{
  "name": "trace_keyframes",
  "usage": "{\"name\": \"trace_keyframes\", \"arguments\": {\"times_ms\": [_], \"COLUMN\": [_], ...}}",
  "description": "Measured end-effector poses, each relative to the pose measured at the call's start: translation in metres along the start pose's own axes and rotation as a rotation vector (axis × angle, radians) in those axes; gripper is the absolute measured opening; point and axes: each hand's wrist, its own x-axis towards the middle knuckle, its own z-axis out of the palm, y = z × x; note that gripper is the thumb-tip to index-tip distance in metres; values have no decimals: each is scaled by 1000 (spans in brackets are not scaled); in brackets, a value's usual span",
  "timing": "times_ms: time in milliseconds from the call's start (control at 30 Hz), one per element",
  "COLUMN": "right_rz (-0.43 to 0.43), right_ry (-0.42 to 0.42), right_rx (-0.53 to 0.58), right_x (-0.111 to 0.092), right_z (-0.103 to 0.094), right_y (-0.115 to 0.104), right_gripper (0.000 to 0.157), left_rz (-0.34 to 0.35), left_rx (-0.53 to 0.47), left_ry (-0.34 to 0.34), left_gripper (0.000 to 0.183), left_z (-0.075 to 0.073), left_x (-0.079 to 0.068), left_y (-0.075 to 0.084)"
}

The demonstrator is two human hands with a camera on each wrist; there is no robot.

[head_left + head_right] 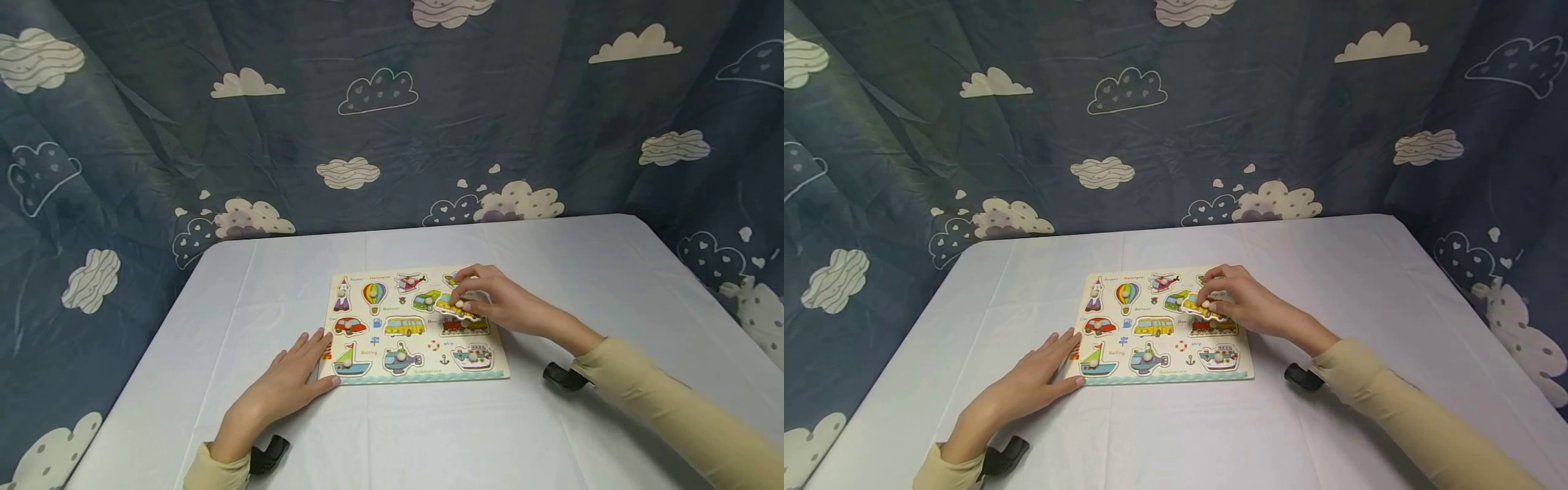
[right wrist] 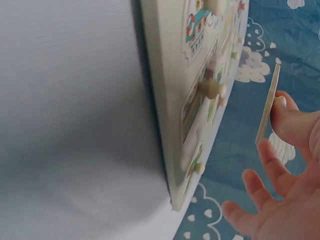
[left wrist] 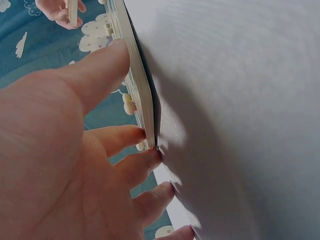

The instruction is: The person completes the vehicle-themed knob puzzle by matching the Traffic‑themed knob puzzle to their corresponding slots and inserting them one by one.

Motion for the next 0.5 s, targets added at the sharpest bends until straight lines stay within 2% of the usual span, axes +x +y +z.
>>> {"name": "trace_keyframes", "arguments": {"times_ms": [367, 500], "right_rz": [-51, -84], "right_ry": [-70, -96], "right_rx": [27, 6], "right_x": [17, 24], "right_z": [10, 15], "right_y": [-10, -13], "right_gripper": [21, 22], "left_rz": [-6, -7], "left_rx": [-6, 3], "left_ry": [-2, 0], "left_gripper": [78, 78], "left_z": [0, -2], "left_x": [-1, -2], "left_y": [1, 2]}}
